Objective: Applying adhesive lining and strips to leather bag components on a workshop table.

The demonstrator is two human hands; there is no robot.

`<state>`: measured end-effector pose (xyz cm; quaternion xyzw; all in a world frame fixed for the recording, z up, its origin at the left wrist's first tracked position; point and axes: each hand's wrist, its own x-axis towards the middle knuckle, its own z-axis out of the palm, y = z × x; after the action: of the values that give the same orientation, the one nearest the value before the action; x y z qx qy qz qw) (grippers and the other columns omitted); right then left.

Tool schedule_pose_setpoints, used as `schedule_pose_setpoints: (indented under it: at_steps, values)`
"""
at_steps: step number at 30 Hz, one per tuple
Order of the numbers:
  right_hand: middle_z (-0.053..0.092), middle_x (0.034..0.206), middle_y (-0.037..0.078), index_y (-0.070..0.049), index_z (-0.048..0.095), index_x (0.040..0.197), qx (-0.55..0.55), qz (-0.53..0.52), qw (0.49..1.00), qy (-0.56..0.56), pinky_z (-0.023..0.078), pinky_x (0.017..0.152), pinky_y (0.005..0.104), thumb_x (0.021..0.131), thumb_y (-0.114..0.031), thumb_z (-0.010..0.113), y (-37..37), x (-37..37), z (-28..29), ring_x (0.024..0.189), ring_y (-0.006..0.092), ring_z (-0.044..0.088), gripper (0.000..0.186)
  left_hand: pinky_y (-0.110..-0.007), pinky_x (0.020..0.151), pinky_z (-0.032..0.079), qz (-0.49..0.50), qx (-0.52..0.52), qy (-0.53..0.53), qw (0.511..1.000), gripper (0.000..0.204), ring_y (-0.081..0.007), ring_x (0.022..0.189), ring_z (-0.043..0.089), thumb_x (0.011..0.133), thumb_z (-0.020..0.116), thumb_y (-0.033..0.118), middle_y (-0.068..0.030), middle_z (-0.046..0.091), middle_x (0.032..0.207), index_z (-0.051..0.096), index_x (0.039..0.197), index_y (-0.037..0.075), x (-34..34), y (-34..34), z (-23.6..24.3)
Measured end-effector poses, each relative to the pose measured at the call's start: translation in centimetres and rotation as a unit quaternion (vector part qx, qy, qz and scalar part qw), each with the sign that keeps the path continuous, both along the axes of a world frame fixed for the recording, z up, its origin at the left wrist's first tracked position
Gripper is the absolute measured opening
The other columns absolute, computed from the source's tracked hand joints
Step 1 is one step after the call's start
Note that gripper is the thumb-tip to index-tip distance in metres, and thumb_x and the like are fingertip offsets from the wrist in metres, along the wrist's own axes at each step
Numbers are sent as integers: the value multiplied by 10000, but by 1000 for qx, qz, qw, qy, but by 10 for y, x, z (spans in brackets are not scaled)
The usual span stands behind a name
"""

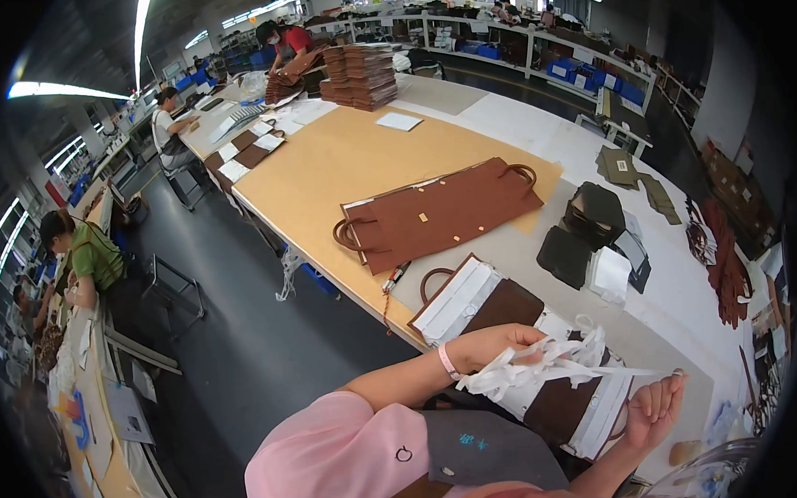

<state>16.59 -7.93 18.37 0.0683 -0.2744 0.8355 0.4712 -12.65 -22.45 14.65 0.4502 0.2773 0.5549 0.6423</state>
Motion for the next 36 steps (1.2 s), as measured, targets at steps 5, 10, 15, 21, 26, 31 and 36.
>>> schedule_pose_setpoints:
  at_steps: [5,10,15,21,26,31,36]
  values:
    - [304,535,-13,-35,436,913,-81,-16,997,-12,329,457,245,1110,-216,312,-7,-7,16,421,78,283,295,-246,860,529,34,23,-189,981,270,-100,965,656,1015,583,188,-36,685,1132,631,1224,24,-9,3,-8]
    - [430,572,15,-35,480,860,99,26,991,-86,384,508,288,1078,-245,429,-15,-15,1,445,117,370,307,-415,957,546,69,19,-359,931,297,-239,1121,646,982,630,225,-105,669,1162,604,1207,32,-38,14,-30]
    - [672,1046,162,25,587,1239,608,93,647,-450,515,831,346,908,-189,666,-19,-35,-4,980,282,645,402,-437,900,573,76,48,-450,888,306,-256,1101,662,986,589,267,-98,683,1183,626,1221,75,-42,11,-30]
    - [569,1345,210,17,335,1499,261,139,869,-397,478,999,405,1016,-416,536,-15,-79,-27,1213,295,587,680,-473,966,520,8,68,-488,870,416,-306,1173,593,996,573,374,-149,591,1335,583,1298,89,-36,6,-42]
    - [612,1252,113,9,346,1487,114,157,958,-212,495,968,359,1001,-411,574,-26,-110,-28,1140,238,615,682,-348,897,502,8,63,-133,989,681,-203,1044,615,889,657,585,-137,649,1158,641,1168,-36,-18,-13,-30]
    - [615,1207,64,-11,473,1412,191,-9,923,-335,495,888,284,962,-105,615,-29,-111,-11,1021,128,600,481,-222,817,441,97,-3,77,992,223,-72,924,554,920,699,211,-7,634,989,574,1005,47,2,-1,-5]
    - [648,1113,53,-14,569,1295,172,-77,910,-370,488,924,301,957,-58,596,-25,-106,-21,1015,125,603,341,-217,803,439,186,33,-16,982,161,-63,914,555,924,648,77,-21,647,995,509,1005,79,-2,8,-2]
